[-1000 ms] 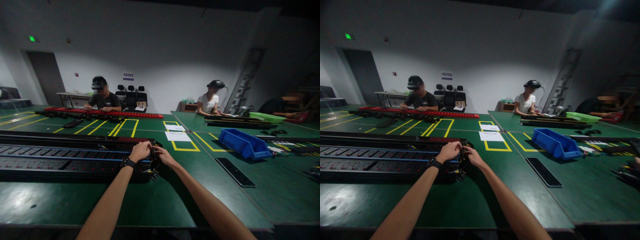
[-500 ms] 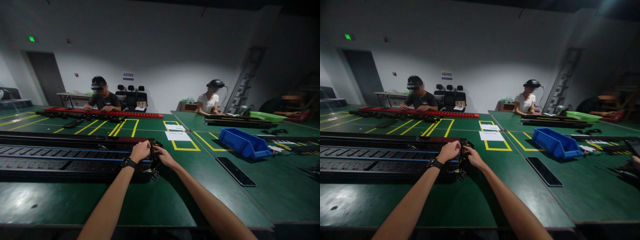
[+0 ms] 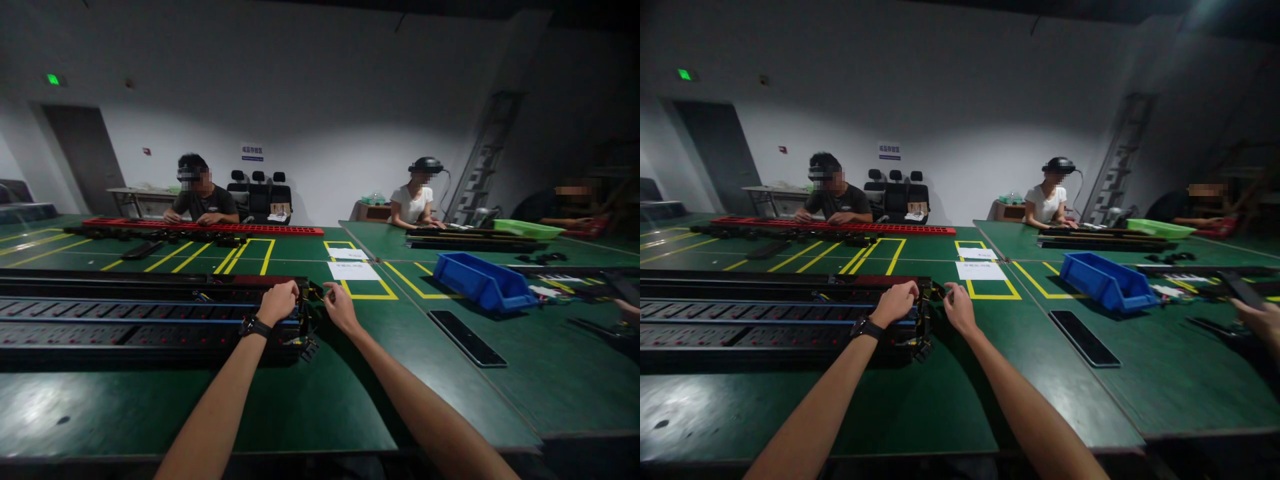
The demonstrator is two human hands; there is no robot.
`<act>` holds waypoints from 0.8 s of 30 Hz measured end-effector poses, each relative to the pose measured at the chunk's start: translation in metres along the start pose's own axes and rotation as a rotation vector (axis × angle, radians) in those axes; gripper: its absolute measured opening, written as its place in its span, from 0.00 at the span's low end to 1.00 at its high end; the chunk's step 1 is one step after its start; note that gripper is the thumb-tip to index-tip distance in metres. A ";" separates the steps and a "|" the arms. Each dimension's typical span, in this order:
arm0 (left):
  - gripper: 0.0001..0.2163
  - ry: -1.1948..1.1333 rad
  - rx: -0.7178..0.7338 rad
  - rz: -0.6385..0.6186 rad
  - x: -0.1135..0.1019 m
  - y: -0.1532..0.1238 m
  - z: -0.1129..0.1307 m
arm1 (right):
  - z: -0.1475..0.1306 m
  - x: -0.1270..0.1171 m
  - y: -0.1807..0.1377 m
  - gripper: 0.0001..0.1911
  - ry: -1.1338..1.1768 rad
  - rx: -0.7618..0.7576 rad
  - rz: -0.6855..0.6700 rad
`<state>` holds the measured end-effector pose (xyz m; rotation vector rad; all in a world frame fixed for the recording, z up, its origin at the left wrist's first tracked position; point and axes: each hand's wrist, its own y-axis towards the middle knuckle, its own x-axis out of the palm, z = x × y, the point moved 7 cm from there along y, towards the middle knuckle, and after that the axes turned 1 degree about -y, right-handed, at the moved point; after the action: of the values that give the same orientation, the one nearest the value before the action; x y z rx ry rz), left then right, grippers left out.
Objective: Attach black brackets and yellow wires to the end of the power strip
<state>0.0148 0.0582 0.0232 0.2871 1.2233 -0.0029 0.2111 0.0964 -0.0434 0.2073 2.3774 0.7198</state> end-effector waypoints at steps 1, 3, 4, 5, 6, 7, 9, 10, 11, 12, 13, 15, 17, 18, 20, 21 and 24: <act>0.13 0.000 0.001 -0.001 0.000 0.000 0.000 | -0.002 -0.003 0.000 0.21 -0.073 -0.038 -0.003; 0.13 0.002 0.003 -0.001 0.000 0.000 0.000 | -0.007 -0.004 0.000 0.22 -0.183 -0.096 -0.038; 0.13 0.006 0.003 -0.002 0.000 0.000 0.000 | -0.009 -0.003 -0.001 0.21 -0.222 -0.121 -0.069; 0.12 0.010 0.004 -0.002 0.001 0.000 0.000 | -0.011 0.000 -0.002 0.21 -0.252 -0.144 -0.106; 0.12 0.016 0.005 -0.002 0.001 0.000 0.000 | -0.013 0.003 -0.002 0.20 -0.273 -0.161 -0.143; 0.12 0.020 0.006 -0.002 0.002 0.000 0.000 | -0.014 0.007 -0.002 0.20 -0.288 -0.170 -0.181; 0.12 0.026 0.009 -0.002 0.002 0.001 0.000 | -0.012 0.013 -0.002 0.20 -0.305 -0.159 -0.243; 0.12 0.027 0.009 -0.002 0.002 0.001 0.000 | -0.011 0.015 -0.001 0.21 -0.309 -0.145 -0.266; 0.12 0.027 0.009 -0.004 0.002 0.000 0.000 | -0.008 0.017 0.000 0.21 -0.313 -0.130 -0.283; 0.12 0.025 0.007 -0.006 0.002 0.000 0.000 | -0.006 0.017 0.001 0.21 -0.319 -0.117 -0.291; 0.12 0.024 0.005 -0.009 0.002 0.000 0.000 | -0.003 0.016 0.002 0.21 -0.327 -0.105 -0.292; 0.12 0.025 -0.004 -0.017 0.002 0.000 0.000 | 0.004 0.010 0.005 0.21 -0.350 -0.079 -0.276; 0.12 0.026 -0.012 -0.026 0.001 -0.001 0.000 | 0.011 -0.001 0.008 0.21 -0.392 -0.042 -0.246; 0.12 0.025 -0.015 -0.031 0.001 -0.001 0.000 | 0.015 -0.007 0.009 0.21 -0.420 -0.021 -0.232; 0.12 0.021 -0.017 -0.036 0.001 -0.001 0.000 | 0.023 -0.018 0.011 0.20 -0.482 0.019 -0.213; 0.12 0.021 -0.017 -0.036 0.001 -0.002 0.000 | 0.025 -0.022 0.011 0.20 -0.511 0.035 -0.212; 0.12 0.024 -0.014 -0.034 0.000 -0.003 0.001 | 0.031 -0.029 0.010 0.20 -0.571 0.062 -0.237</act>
<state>0.0155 0.0555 0.0233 0.2545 1.2518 -0.0199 0.2527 0.1095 -0.0420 0.1306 1.8376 0.4050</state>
